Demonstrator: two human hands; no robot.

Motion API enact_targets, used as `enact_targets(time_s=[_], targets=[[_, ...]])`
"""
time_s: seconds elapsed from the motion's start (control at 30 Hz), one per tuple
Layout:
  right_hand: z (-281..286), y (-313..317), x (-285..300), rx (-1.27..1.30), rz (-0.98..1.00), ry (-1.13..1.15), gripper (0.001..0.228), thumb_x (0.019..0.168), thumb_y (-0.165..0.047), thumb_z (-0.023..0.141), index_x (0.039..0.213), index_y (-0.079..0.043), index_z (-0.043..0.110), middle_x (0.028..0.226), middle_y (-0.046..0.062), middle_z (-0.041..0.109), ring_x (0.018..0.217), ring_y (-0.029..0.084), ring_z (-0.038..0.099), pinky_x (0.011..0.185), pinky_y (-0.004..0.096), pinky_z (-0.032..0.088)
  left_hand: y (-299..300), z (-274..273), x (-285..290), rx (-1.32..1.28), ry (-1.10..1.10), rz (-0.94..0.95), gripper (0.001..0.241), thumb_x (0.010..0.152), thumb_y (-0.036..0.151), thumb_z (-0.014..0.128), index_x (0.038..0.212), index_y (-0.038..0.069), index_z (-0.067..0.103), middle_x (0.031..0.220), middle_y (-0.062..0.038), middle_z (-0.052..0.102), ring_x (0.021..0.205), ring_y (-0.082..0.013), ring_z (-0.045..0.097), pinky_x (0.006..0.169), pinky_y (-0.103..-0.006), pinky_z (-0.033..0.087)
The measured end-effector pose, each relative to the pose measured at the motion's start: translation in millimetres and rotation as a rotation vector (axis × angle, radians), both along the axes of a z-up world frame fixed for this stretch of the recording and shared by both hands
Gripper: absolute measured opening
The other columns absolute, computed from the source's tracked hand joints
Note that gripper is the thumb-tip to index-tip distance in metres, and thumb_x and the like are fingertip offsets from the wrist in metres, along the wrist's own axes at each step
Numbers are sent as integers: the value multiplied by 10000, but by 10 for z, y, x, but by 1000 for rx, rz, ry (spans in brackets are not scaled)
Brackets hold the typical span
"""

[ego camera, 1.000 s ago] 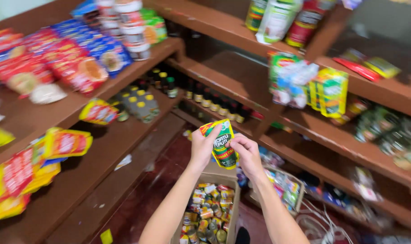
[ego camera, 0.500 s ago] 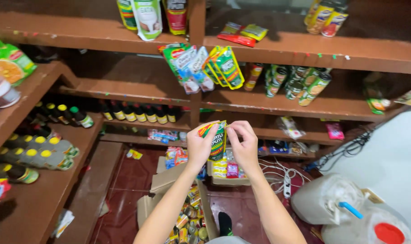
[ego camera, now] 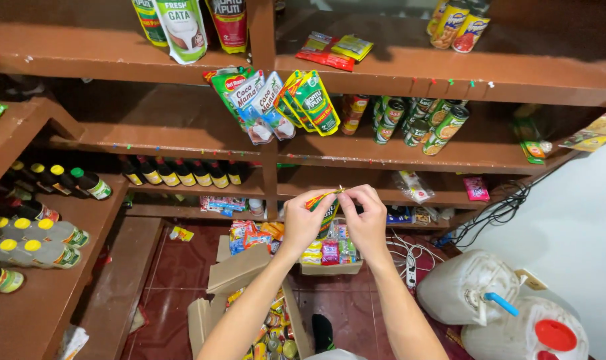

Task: Hanging sachets of sauces and condiments onto display strips on grocery shelves.

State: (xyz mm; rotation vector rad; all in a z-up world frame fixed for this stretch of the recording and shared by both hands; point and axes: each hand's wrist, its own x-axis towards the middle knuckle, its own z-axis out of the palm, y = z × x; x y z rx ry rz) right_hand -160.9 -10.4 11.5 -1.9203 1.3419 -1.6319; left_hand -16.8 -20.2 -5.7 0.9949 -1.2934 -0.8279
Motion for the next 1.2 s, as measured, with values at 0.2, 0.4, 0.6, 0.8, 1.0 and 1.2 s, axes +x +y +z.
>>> enact_targets(time_s=[0.2,0.4,0.6,0.8,1.0,1.2], targets=[[-275,-337,-197,369,167,-274,130,935,-116,774,924,-1,715,871,25,660,769,90,559,693,266,470,-155,-21,-38,21,7,-32,197,920,139,738,1043,-9,776,977,-104,811,886,-120,749,818,-278,583],[-151,-708,-337,399,330,-513,207,857,-46,782,1039,-37,686,944,-4,689,869,71,640,797,247,553,-424,37,-154,3,41,-52,203,930,135,735,1065,-12,770,978,-85,806,884,-97,720,824,-272,575],[-93,-1328,-421,415,325,-500,187,841,24,800,1000,4,705,954,53,735,862,109,679,788,267,566,-1047,-169,-402,-15,240,-8,196,950,125,731,1057,-37,753,993,-63,780,904,-84,684,830,-262,562],[-72,-2134,-368,204,374,-400,140,815,46,822,919,16,733,954,62,729,865,115,673,823,260,571,-1690,-80,-555,-62,357,178,212,936,108,754,1089,-39,756,1018,-77,782,913,-79,679,845,-259,560],[71,-2657,-230,173,337,-334,130,807,50,832,895,26,740,959,67,735,874,117,676,821,263,564,-2223,-13,-522,-62,483,226,240,919,86,764,1128,-32,765,1046,-78,778,920,-82,685,857,-253,563],[78,-2986,-62,159,308,-348,126,808,22,843,896,27,754,932,58,743,821,107,676,767,264,563,-2597,-35,-483,-56,553,278,216,919,78,763,1100,-39,762,1032,-78,768,918,-89,682,847,-260,562]])
